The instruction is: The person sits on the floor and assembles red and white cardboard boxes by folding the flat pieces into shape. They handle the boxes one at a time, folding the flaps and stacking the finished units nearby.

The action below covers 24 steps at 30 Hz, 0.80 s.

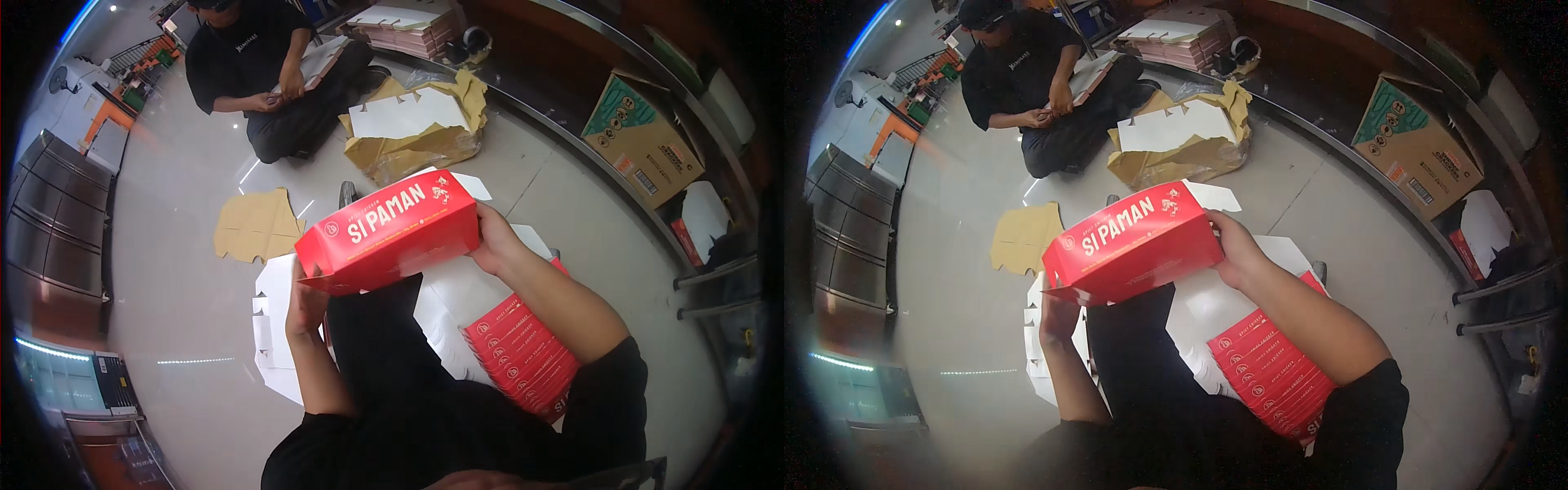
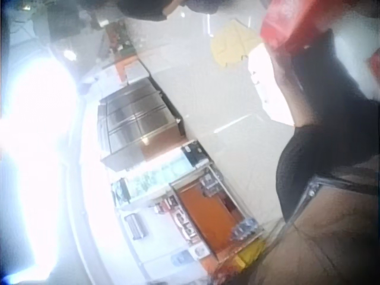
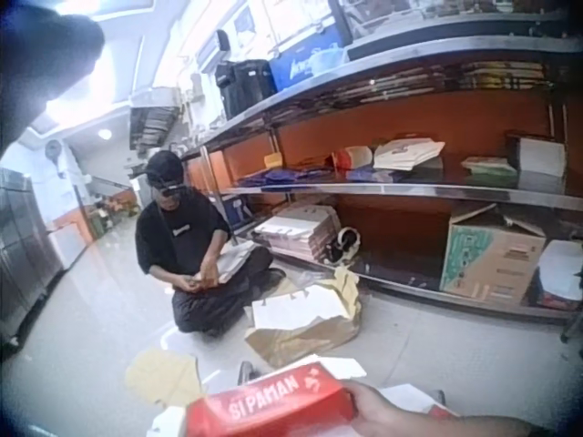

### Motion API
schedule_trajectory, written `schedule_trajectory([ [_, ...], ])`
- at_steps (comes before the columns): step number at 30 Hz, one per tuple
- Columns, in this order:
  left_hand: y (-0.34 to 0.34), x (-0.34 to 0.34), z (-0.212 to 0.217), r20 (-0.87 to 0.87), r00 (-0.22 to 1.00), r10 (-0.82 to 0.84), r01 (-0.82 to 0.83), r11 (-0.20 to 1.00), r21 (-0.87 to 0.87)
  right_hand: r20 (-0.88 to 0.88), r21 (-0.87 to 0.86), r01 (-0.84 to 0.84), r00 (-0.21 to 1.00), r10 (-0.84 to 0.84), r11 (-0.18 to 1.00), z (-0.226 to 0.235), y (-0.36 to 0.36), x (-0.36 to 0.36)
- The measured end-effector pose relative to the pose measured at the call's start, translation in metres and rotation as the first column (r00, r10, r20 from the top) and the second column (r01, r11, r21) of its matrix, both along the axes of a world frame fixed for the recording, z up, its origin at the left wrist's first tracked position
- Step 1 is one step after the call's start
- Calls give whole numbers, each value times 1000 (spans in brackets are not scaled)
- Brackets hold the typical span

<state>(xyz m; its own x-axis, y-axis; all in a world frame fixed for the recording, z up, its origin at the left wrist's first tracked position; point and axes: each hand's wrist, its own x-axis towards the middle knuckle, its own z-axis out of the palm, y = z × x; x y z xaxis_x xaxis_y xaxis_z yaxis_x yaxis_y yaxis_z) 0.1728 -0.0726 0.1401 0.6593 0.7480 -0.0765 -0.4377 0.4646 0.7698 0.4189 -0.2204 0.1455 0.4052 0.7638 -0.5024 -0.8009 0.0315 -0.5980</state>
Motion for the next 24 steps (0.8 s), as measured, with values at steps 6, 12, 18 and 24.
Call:
schedule_trajectory([
  [6,-12,-3,5,-215,976,35,66,894,443,78,-11,-40,996,41,999,-5,-1,-1],
  [12,-32,21,41,-153,872,465,-352,813,463,691,50,106,714,-111,993,3,-1,-8],
  [18,-66,40,36,-324,833,449,255,208,944,989,142,-294,11,-146,945,33,-7,-35],
  [24,-80,51,31,-450,762,466,508,0,861,995,15,-366,-83,-49,931,30,-14,-34],
])
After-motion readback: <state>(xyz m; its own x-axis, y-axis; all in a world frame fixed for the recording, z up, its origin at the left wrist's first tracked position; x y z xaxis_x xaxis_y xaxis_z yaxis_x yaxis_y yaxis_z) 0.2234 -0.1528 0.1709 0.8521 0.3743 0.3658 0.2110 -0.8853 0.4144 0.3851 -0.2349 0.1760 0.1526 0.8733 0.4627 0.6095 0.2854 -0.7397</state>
